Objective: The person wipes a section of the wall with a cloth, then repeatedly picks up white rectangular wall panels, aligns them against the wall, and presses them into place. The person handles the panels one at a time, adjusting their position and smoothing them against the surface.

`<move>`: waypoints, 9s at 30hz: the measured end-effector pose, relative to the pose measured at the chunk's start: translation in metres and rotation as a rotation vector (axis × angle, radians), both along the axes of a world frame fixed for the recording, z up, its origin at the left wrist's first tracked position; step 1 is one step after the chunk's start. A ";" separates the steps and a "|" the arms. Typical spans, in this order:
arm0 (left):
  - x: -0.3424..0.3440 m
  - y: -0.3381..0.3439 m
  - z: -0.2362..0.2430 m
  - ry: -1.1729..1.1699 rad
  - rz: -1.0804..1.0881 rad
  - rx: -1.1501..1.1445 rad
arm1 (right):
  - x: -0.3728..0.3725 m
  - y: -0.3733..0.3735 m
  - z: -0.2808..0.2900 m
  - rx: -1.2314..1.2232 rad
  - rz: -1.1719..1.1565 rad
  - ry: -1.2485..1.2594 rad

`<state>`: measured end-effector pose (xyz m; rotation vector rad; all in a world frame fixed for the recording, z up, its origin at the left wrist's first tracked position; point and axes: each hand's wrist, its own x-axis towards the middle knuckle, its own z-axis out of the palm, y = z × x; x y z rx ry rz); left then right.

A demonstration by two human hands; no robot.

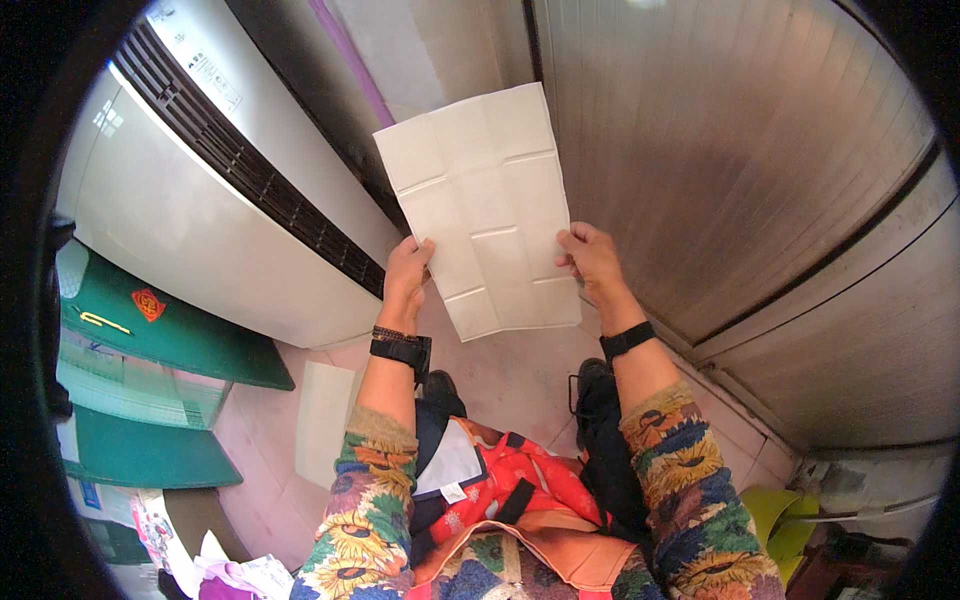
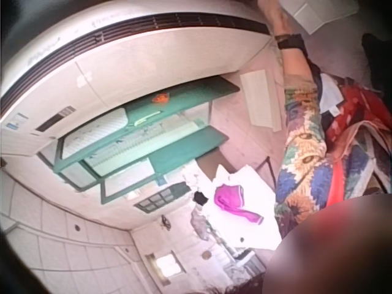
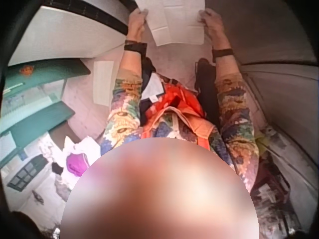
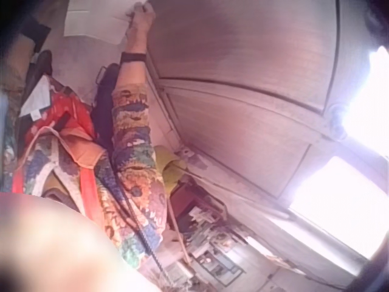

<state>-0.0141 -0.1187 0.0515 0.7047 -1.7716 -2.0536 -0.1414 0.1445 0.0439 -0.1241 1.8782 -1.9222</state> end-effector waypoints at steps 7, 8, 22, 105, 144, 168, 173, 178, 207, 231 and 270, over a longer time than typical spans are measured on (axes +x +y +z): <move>0.001 -0.004 -0.013 0.066 0.011 0.034 | 0.003 -0.016 -0.006 0.163 -0.123 0.358; 0.000 -0.005 -0.016 0.077 0.021 0.031 | 0.002 -0.019 -0.008 0.181 -0.133 0.381; 0.007 0.013 -0.030 -0.102 0.126 -0.440 | -0.029 -0.048 -0.039 0.278 -0.234 0.469; -0.094 0.001 -0.020 0.017 0.188 -0.729 | -0.105 -0.194 -0.037 0.144 -0.273 0.602; -0.165 0.005 0.034 -0.288 -0.321 -2.442 | -0.104 -0.210 -0.081 -0.200 -0.642 0.547; -0.173 0.011 0.027 -0.258 -0.325 -2.522 | -0.152 -0.187 -0.223 -0.411 -0.443 -0.598; -0.173 0.013 0.027 -0.274 -0.337 -2.513 | -0.157 -0.201 -0.244 -0.466 -0.505 -0.579; -0.175 0.014 0.025 -0.236 -0.345 -2.475 | -0.166 -0.213 -0.241 -0.570 -0.650 -0.787; -0.184 0.021 0.041 -0.140 -0.463 -2.507 | -0.164 -0.192 -0.215 -0.377 -0.650 -0.782; -0.197 0.004 0.009 0.008 -0.256 -2.454 | -0.080 -0.140 0.055 0.084 -0.366 0.820; -0.147 0.083 0.004 0.441 0.286 -0.546 | -0.064 -0.159 0.085 0.377 -0.203 0.820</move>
